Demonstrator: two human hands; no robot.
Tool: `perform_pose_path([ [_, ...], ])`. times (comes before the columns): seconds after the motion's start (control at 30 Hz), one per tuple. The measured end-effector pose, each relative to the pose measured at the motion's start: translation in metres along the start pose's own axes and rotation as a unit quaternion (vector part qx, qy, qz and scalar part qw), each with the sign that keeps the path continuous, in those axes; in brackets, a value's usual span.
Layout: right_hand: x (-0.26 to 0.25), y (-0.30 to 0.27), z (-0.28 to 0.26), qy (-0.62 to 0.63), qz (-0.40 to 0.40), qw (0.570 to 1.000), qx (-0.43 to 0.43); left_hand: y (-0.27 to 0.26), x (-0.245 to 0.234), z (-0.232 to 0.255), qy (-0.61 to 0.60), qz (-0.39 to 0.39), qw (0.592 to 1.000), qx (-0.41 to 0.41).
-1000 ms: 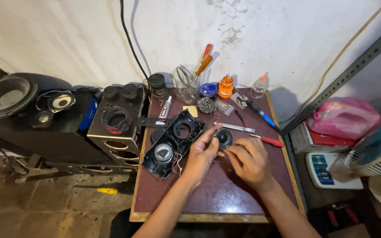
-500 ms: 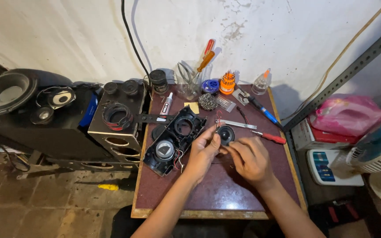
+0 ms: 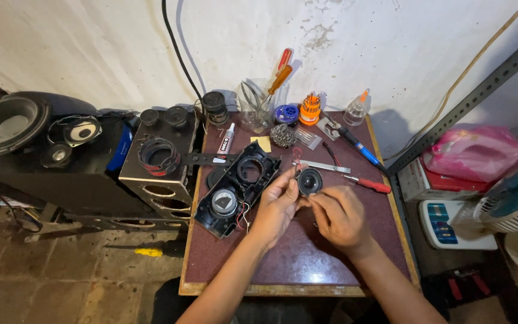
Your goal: The person holds a small speaker driver and uses a screwdriver to manipulate the wires and components on its back. They twist and adjust the red and black wires connected to the driver terminals while working at a cluttered workbench.
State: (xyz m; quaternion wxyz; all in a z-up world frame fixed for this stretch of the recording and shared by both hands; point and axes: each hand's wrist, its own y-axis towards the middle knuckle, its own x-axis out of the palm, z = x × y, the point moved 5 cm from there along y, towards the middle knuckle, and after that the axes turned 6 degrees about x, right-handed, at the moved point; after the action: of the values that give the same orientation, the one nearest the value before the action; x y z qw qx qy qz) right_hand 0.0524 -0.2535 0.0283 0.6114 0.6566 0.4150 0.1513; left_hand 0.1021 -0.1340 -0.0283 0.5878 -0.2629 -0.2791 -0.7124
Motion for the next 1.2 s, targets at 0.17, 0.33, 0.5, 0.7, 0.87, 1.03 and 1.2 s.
perform_pose_path([
  [0.17, -0.004, -0.002, 0.003, 0.008, 0.003, 1.0, 0.008, 0.002, -0.009, -0.011, -0.002, -0.003, 1.0, 0.009],
  [0.33, -0.006, -0.001, 0.008, 0.029, 0.007, 0.999, 0.031, 0.004, -0.014, -0.016, 0.01, 0.0, 1.0, 0.018],
  [0.5, -0.006, -0.011, 0.017, -0.01, 0.014, 1.0, 0.023, 0.003, -0.012, -0.018, -0.012, -0.009, 1.0, 0.006],
  [0.7, -0.01, -0.012, 0.015, -0.014, 0.018, 1.0, 0.017, 0.003, -0.014, -0.02, -0.004, -0.014, 1.0, -0.004],
  [0.87, -0.023, -0.002, 0.022, -0.02, 0.024, 0.997, 0.077, -0.001, -0.006, 0.0, -0.02, 0.001, 1.0, 0.01],
  [1.03, -0.049, 0.001, 0.073, -0.029, 0.051, 0.966, 0.251, 0.002, -0.015, 0.017, -0.064, 0.049, 0.996, 0.043],
  [1.2, -0.034, -0.015, 0.112, -0.12, -0.145, 0.94, 0.285, -0.003, -0.023, 0.024, -0.028, 0.131, 0.991, 0.006],
])
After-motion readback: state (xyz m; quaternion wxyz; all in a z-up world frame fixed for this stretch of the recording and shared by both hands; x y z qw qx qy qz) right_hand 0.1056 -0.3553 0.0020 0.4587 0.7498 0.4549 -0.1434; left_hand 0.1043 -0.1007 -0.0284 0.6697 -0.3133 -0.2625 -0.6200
